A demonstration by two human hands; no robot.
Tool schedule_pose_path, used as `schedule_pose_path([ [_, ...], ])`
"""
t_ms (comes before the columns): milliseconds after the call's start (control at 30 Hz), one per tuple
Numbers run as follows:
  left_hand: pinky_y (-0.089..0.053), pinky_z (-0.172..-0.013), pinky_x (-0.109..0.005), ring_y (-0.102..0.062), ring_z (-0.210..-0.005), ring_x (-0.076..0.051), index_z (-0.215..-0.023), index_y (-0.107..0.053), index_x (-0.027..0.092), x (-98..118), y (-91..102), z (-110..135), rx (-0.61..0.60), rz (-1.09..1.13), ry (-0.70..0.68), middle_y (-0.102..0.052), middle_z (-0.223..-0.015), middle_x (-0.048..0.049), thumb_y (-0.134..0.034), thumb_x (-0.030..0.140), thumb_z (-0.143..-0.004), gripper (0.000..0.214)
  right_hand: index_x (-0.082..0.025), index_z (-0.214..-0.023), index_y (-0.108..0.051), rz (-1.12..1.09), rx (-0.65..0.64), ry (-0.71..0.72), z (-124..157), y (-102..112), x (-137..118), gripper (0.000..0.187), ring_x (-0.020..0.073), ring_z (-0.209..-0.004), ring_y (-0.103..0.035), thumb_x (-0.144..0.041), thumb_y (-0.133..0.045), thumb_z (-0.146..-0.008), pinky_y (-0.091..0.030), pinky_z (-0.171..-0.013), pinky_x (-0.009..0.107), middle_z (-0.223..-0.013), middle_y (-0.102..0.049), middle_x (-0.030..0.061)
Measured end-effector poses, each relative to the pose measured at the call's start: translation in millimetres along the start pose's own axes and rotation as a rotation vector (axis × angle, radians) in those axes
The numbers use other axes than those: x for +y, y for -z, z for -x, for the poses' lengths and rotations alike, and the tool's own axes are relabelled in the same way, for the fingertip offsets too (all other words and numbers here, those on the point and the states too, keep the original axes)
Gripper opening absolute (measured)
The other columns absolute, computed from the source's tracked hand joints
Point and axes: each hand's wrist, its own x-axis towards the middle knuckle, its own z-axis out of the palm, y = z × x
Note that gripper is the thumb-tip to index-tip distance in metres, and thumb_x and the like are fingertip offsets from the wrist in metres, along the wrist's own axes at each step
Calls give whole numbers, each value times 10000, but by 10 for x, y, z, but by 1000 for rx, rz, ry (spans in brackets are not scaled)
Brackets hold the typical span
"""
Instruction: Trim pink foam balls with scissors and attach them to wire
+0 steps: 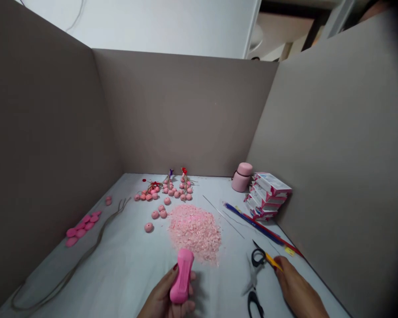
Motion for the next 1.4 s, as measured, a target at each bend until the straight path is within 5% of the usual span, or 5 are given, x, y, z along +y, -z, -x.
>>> schedule_pose_path([
  [333,-536,-753,-334,-682,-798,-176,-1014,-660,106,44,14,7,-47,-97,-59,-716,-962,-112,-640,261,-816,252,-111,-1039,-528,-189,195,-158,-135,171,-156,439,272,-736,-672,-397,-268,-829,-509,-656,337,-861,-698,162],
  [433,-500,-851,-350,-643,-963,-223,-1102,-634,164,10,97,-8,-6,-473,-300,-675,-1100,-119,-655,342,-784,365,-155,-1058,-548,-393,147,-25,-13,183,-506,429,226,-878,-661,-466,-351,-838,-509,-716,252,-973,-696,116],
  [567,-452,-957,-351,-578,-1108,-240,-1213,-554,229,-24,286,-29,107,-1325,-854,-629,-1212,-89,-584,266,-811,404,-145,-1050,-569,-482,-26,250,340,24,-1057,366,176,-626,-667,-382,-346,-884,-515,-599,206,-706,-701,54],
  [700,-530,-860,-298,-652,-998,-216,-1180,-542,185,-36,346,-1,202,-1756,-935,-673,-1129,-105,-524,217,-836,346,-199,-1121,-508,-470,10,468,619,-257,-1374,306,157,-757,-670,-195,-305,-892,-507,-658,215,-969,-691,68],
  [1400,-441,-752,-435,-567,-872,-321,-979,-554,213,-314,516,-56,400,-1590,-1075,-623,-938,-116,-723,261,-652,371,-248,-963,-508,15,98,667,686,-480,-1569,247,161,-640,-648,-157,-282,-926,-465,-501,207,-743,-627,2],
])
